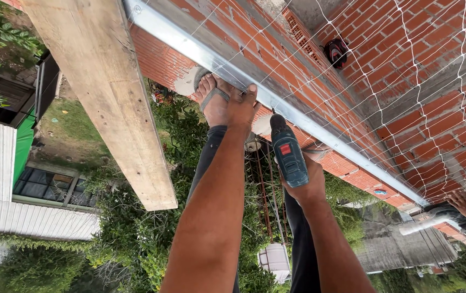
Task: Installing metal profiles and safety netting on a brick wall using a power drill and pliers
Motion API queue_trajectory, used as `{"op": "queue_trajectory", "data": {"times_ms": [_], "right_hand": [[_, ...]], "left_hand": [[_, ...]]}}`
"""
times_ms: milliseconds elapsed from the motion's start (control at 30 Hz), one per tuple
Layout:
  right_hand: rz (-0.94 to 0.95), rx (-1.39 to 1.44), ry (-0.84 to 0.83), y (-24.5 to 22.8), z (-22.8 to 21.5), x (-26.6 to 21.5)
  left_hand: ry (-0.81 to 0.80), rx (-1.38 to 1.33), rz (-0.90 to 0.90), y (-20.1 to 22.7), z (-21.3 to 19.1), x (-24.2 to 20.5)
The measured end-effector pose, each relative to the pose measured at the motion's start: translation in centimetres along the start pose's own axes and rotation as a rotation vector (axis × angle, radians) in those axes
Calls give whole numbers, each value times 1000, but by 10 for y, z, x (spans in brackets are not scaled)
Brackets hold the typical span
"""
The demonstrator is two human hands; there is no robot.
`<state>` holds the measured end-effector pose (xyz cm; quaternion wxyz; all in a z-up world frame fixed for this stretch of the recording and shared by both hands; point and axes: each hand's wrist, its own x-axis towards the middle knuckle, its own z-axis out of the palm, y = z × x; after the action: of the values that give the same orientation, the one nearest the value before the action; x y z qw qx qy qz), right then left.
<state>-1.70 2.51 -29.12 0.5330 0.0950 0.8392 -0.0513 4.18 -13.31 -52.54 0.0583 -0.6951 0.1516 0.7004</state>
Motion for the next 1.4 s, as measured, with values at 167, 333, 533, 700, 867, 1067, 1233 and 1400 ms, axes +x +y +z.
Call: {"op": "queue_trajectory", "data": {"times_ms": [167,333,533,700,867,1067,1233,1400], "right_hand": [[-36,0,24,2,-3,3],[-30,-39,36,15,9,6],[-10,-10,3,20,12,8],[12,2,-18,9,3,4],[-46,42,-3,8,1,6],[-58,-37,16,5,3,5],[-32,-22,19,15,10,9],[-23,-13,8,1,3,5]], "left_hand": [[13,-2,4,10,5,-9],[13,-21,6,4,3,-3],[7,-32,12,9,5,-8],[-3,-19,24,6,4,-7],[3,-26,19,3,4,0],[5,-28,33,3,2,-2],[5,-28,45,0,1,5],[11,-22,25,2,3,1]]}}
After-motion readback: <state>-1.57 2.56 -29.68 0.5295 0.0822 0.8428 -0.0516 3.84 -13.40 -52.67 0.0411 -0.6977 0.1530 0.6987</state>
